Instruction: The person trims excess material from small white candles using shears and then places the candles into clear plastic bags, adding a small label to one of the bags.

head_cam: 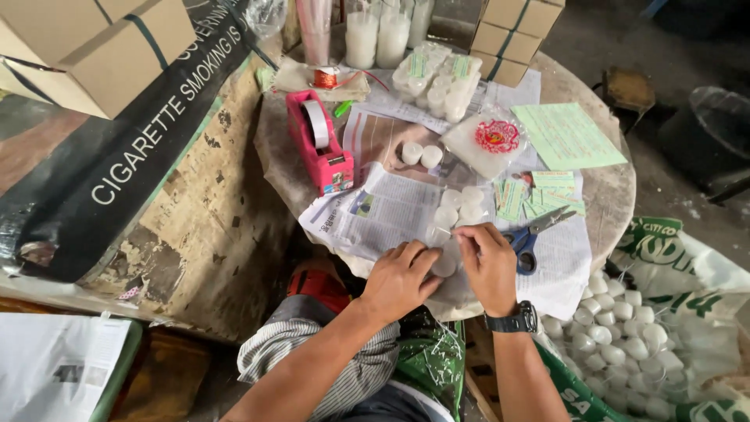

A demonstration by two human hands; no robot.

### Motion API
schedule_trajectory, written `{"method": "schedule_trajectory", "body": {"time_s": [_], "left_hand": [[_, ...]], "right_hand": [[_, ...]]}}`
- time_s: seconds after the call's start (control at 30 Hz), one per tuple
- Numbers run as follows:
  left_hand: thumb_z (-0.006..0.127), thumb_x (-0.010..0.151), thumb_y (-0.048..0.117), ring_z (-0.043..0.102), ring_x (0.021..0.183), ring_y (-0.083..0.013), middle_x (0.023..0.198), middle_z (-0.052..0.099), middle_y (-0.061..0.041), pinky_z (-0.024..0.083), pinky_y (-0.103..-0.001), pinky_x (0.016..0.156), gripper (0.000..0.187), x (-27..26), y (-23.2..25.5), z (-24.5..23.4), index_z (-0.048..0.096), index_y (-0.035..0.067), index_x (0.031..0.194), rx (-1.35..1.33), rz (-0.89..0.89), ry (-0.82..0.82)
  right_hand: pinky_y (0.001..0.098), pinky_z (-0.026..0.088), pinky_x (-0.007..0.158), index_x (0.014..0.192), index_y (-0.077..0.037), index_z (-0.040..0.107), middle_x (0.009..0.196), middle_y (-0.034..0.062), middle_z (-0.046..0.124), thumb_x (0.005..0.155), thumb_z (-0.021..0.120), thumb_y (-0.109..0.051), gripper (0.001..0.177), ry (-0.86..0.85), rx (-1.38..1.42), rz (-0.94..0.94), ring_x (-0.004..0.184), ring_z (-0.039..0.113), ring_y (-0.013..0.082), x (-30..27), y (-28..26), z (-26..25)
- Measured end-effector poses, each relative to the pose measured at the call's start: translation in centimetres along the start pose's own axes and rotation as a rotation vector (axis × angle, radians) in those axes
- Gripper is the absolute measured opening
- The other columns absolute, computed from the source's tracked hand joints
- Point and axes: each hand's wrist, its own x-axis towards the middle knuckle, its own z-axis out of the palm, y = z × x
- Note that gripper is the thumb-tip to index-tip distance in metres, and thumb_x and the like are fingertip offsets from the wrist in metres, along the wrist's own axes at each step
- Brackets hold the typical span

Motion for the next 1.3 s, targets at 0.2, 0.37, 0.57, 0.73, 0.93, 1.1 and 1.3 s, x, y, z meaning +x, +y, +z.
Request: {"method": "schedule_trajectory", "body": {"time_s": [0.2, 0.37, 0.57, 0.73, 0.93, 1.1, 1.3], "left_hand": [[0.069, 0.063, 0.030, 0.059, 0.071, -0.0230, 0.080, 0.049, -0.005, 0.049, -0.033, 0.057, 0.043, 0.5, -0.3, 0.0, 0.053, 0.012, 0.099, 0.157, -0.118, 0.001], [0.070, 0.061, 0.024, 0.058, 0.069, -0.0247, 0.076, 0.050, -0.006, 0.048, -0.034, 0.056, 0.040, 0.5, -0.1, -0.4, 0.052, 0.011, 0.095, 0.080, -0.120, -0.012], [0.062, 0.071, 0.027, 0.057, 0.070, -0.0232, 0.079, 0.048, -0.004, 0.048, -0.033, 0.058, 0.023, -0.3, -0.2, 0.3, 0.052, 0.015, 0.089, 0.109, -0.040, 0.050], [0.050, 0.081, 0.025, 0.053, 0.063, -0.0214, 0.078, 0.045, -0.003, 0.044, -0.030, 0.053, 0.010, -0.4, 0.0, 0.4, 0.053, 0.016, 0.085, 0.180, 0.083, 0.222], [0.047, 0.083, 0.025, 0.053, 0.063, -0.0204, 0.079, 0.045, -0.004, 0.042, -0.029, 0.052, 0.011, -0.3, -0.7, 1.2, 0.052, 0.015, 0.082, 0.207, 0.117, 0.260], [0.064, 0.066, 0.030, 0.057, 0.069, -0.0254, 0.078, 0.050, -0.006, 0.046, -0.035, 0.058, 0.034, 0.0, -1.1, 0.9, 0.050, 0.013, 0.092, 0.136, -0.085, 0.089], [0.069, 0.063, 0.021, 0.061, 0.070, -0.0301, 0.074, 0.061, -0.009, 0.048, -0.042, 0.063, 0.047, 0.6, -1.1, -0.9, 0.043, 0.009, 0.100, -0.219, -0.314, -0.074]], "right_hand": [[0.0278, 0.043, 0.056, 0.090, -0.010, 0.059, 0.070, 0.0058, 0.053, 0.087, 0.048, -0.010, 0.011, -0.036, 0.194, 0.117, 0.059, 0.051, 0.0193, 0.1, 0.9, -0.9], [0.0359, 0.041, 0.067, 0.092, -0.017, 0.059, 0.103, 0.0021, 0.045, 0.066, 0.065, -0.013, 0.027, -0.210, -0.183, -0.172, 0.093, 0.052, 0.0251, 0.2, 0.2, -1.6], [0.0321, 0.041, 0.064, 0.082, -0.019, 0.058, 0.090, -0.0029, 0.047, 0.068, 0.061, -0.015, 0.015, -0.251, -0.400, -0.178, 0.084, 0.053, 0.0203, -0.2, 2.5, 0.6], [0.0337, 0.042, 0.062, 0.073, -0.016, 0.054, 0.089, -0.0031, 0.047, 0.073, 0.060, -0.017, 0.006, -0.183, -0.293, -0.156, 0.084, 0.053, 0.0218, 0.3, 1.7, 0.8], [0.0358, 0.044, 0.071, 0.075, -0.013, 0.055, 0.095, 0.0028, 0.053, 0.076, 0.057, -0.009, 0.004, -0.182, 0.118, -0.002, 0.088, 0.056, 0.0296, 1.2, 0.1, 0.1], [0.0368, 0.045, 0.075, 0.078, -0.012, 0.058, 0.098, 0.0043, 0.055, 0.077, 0.057, -0.010, 0.002, -0.223, 0.234, -0.017, 0.090, 0.056, 0.0300, 1.0, -0.7, -0.5], [0.0379, 0.039, 0.079, 0.097, -0.016, 0.052, 0.116, 0.0039, 0.044, 0.074, 0.059, -0.039, 0.033, -0.118, -0.056, -0.076, 0.106, 0.048, 0.0269, -1.3, -0.9, -0.8]]}}
